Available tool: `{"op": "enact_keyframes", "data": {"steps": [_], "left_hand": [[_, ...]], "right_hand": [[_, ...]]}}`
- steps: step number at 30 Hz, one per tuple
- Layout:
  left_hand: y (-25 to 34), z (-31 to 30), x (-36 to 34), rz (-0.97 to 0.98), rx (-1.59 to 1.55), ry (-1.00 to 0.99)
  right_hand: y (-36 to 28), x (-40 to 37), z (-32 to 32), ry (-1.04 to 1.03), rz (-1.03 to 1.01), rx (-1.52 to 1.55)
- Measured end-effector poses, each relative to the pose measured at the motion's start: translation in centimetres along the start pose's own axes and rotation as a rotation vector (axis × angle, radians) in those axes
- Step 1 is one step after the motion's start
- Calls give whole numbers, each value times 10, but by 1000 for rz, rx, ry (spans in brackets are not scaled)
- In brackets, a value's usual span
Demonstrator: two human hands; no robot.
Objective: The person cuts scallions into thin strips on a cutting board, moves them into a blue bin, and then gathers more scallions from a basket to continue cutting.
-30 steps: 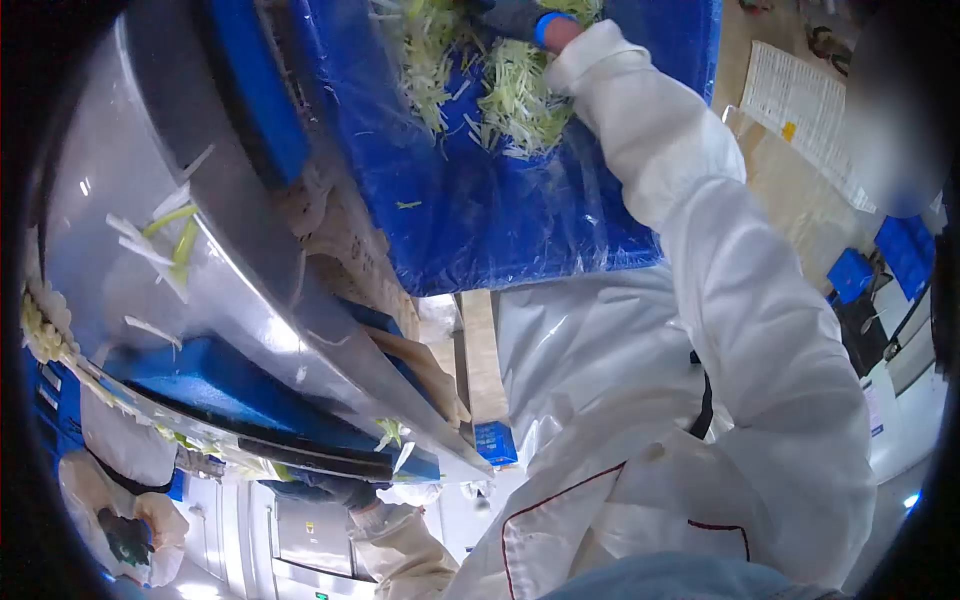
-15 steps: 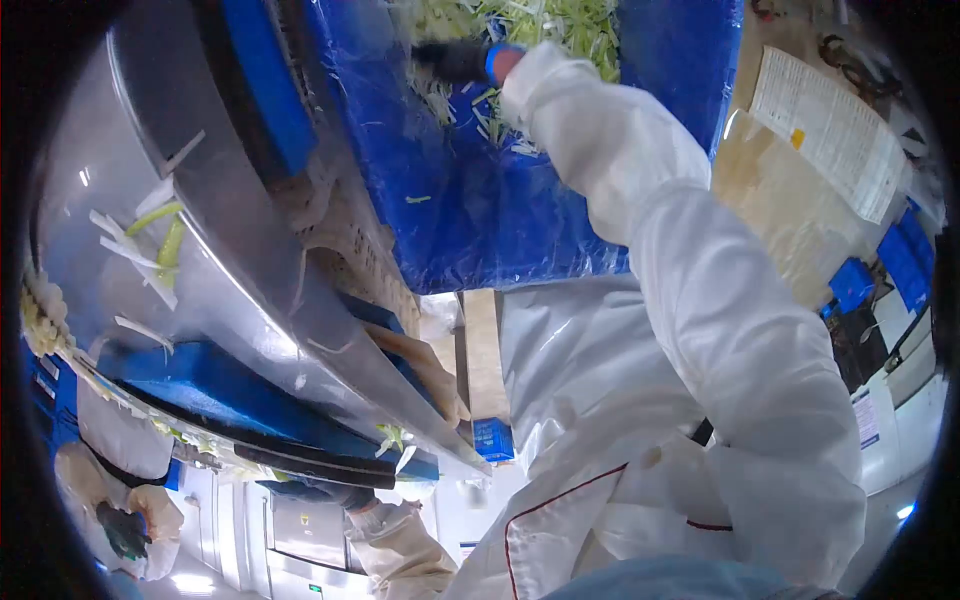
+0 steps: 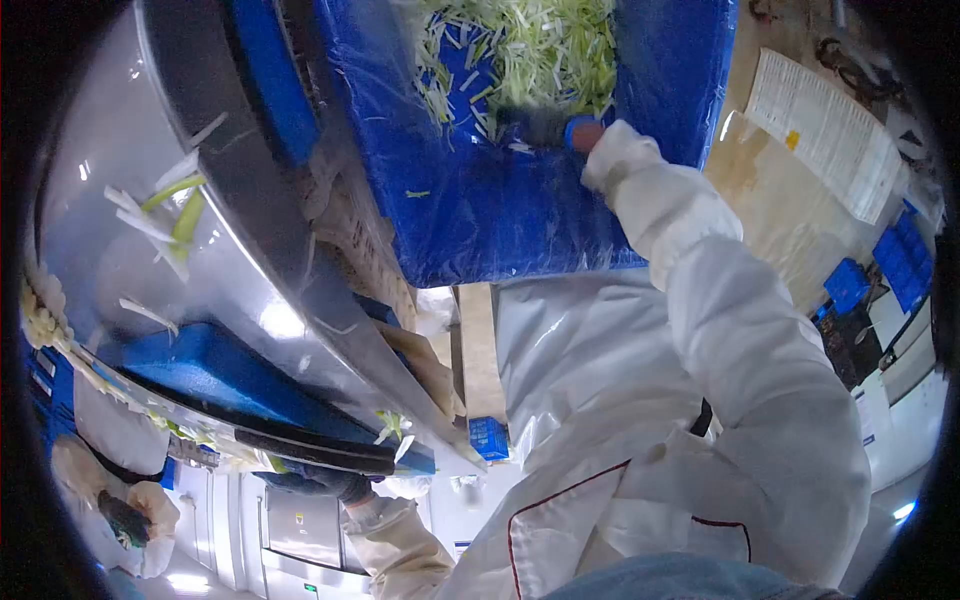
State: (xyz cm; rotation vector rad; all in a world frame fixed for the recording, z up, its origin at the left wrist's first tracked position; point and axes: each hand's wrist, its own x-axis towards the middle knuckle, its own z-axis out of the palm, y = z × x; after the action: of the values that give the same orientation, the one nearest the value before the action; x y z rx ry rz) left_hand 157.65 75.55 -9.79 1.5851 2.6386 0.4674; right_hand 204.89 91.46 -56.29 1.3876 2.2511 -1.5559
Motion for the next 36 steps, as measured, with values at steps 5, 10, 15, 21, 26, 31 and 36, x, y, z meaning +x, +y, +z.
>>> {"op": "enact_keyframes", "data": {"steps": [5,10,15,21,26,31,36], "left_hand": [[-2,-1,0,62,52,-44],[5,-1,2,-16,20,-56],[-1,-4,3,-12,34,-49],[4,-4,3,209,139,-81],[16,-2,8,558,354,-68],[22,2,3,413,242,-66],[24,-1,9,567,315,-74]], "right_hand": [[31,31,-134,581,123,-33],[-21,-5,-161,593,111,130],[-50,-32,-68,-173,303,6],[82,-2,-6,184,145,-38],[-25,9,-213,201,434,10],[-22,-21,-170,467,333,-168],[79,-17,-60,-253,509,-432]]}}
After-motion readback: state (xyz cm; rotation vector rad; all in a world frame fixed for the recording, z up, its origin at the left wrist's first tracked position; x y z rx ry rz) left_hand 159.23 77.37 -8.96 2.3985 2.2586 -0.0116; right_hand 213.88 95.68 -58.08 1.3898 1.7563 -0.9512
